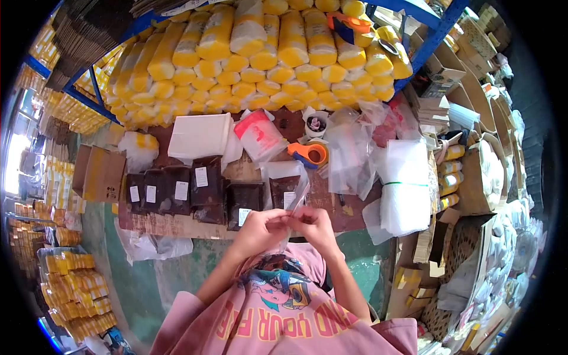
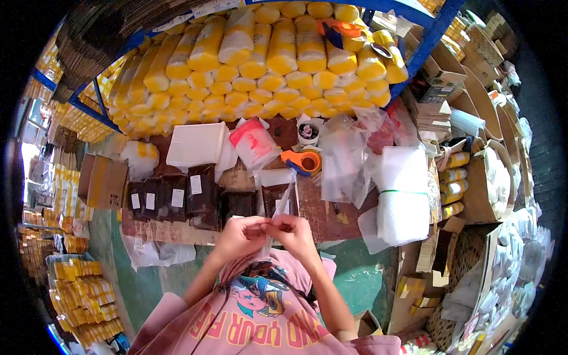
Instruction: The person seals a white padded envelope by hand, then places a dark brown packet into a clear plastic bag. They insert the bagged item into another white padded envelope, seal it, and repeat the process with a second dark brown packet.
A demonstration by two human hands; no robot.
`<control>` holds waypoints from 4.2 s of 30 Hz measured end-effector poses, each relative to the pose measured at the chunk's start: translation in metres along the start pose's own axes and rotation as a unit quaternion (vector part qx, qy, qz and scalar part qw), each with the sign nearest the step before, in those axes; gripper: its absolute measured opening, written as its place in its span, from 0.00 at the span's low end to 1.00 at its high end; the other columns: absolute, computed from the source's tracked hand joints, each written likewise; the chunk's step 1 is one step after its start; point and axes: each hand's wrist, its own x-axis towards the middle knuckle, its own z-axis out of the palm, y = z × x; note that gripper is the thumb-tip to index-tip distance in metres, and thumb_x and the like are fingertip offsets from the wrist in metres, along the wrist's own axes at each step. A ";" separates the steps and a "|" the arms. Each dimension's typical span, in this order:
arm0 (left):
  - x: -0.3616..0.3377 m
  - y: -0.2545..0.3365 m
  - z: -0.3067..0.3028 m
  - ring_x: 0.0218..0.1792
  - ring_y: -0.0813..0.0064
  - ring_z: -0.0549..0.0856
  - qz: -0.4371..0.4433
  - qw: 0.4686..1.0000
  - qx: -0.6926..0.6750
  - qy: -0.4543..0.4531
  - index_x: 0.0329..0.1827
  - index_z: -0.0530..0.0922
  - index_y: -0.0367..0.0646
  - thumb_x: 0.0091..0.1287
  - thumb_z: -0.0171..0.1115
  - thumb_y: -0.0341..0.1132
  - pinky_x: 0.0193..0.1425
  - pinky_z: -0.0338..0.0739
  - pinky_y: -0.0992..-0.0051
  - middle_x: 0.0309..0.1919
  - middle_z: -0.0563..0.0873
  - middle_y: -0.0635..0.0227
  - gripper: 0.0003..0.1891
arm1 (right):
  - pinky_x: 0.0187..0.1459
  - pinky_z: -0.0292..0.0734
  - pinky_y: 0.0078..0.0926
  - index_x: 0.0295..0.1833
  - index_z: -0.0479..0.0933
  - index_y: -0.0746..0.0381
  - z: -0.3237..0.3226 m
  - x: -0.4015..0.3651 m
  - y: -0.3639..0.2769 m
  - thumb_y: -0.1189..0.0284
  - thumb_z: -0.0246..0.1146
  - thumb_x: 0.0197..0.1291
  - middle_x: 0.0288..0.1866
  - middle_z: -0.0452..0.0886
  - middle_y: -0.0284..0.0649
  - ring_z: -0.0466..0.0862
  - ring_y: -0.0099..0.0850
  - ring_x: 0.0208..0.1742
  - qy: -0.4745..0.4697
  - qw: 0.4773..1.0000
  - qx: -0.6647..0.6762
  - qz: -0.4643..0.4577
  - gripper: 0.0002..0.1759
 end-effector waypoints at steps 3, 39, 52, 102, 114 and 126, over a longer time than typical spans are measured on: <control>-0.010 0.007 0.004 0.37 0.83 0.87 0.007 0.999 0.044 0.002 0.51 0.82 0.34 0.57 0.66 0.25 0.43 0.82 0.77 0.36 0.90 0.61 0.17 | 0.32 0.71 0.21 0.33 0.80 0.70 0.005 -0.008 0.007 0.71 0.68 0.62 0.25 0.80 0.35 0.74 0.16 0.29 -0.032 0.999 -0.038 -0.007 0.12; -0.040 -0.052 0.009 0.34 0.80 0.86 -0.107 0.984 -0.092 -0.106 0.41 0.84 0.29 0.68 0.63 0.24 0.38 0.81 0.78 0.33 0.88 0.65 0.06 | 0.36 0.70 0.19 0.34 0.79 0.64 -0.004 -0.052 0.036 0.63 0.56 0.74 0.27 0.78 0.30 0.76 0.18 0.31 -0.168 0.967 0.096 0.165 0.18; -0.052 -0.067 -0.019 0.27 0.82 0.86 -0.139 0.974 0.049 0.173 0.34 0.86 0.32 0.65 0.66 0.31 0.31 0.79 0.80 0.26 0.88 0.66 0.08 | 0.31 0.69 0.23 0.28 0.75 0.67 -0.023 -0.073 0.054 0.69 0.56 0.71 0.24 0.76 0.31 0.73 0.20 0.27 -0.038 0.984 0.093 0.147 0.17; 0.009 0.115 -0.057 0.51 0.59 0.82 0.313 0.875 0.122 -0.350 0.34 0.83 0.44 0.55 0.73 0.27 0.64 0.66 0.61 0.40 0.88 0.71 0.07 | 0.33 0.77 0.29 0.39 0.79 0.69 -0.075 -0.032 -0.107 0.78 0.66 0.60 0.34 0.83 0.40 0.83 0.38 0.33 -0.279 0.909 -0.247 -0.189 0.05; 0.052 0.172 -0.054 0.52 0.70 0.76 0.353 0.611 0.658 -0.263 0.33 0.83 0.48 0.54 0.67 0.32 0.60 0.67 0.63 0.35 0.82 0.72 0.04 | 0.39 0.78 0.35 0.41 0.81 0.65 -0.117 -0.004 -0.170 0.82 0.64 0.56 0.35 0.84 0.43 0.85 0.40 0.37 -0.283 0.830 -0.452 -0.162 0.07; 0.074 0.147 -0.024 0.32 0.66 0.87 0.413 0.488 0.733 -0.231 0.28 0.82 0.44 0.56 0.62 0.33 0.34 0.82 0.70 0.31 0.83 0.62 0.04 | 0.36 0.78 0.35 0.34 0.79 0.59 -0.091 -0.015 -0.193 0.76 0.64 0.45 0.33 0.77 0.38 0.82 0.39 0.34 -0.062 0.628 -0.726 -0.272 0.07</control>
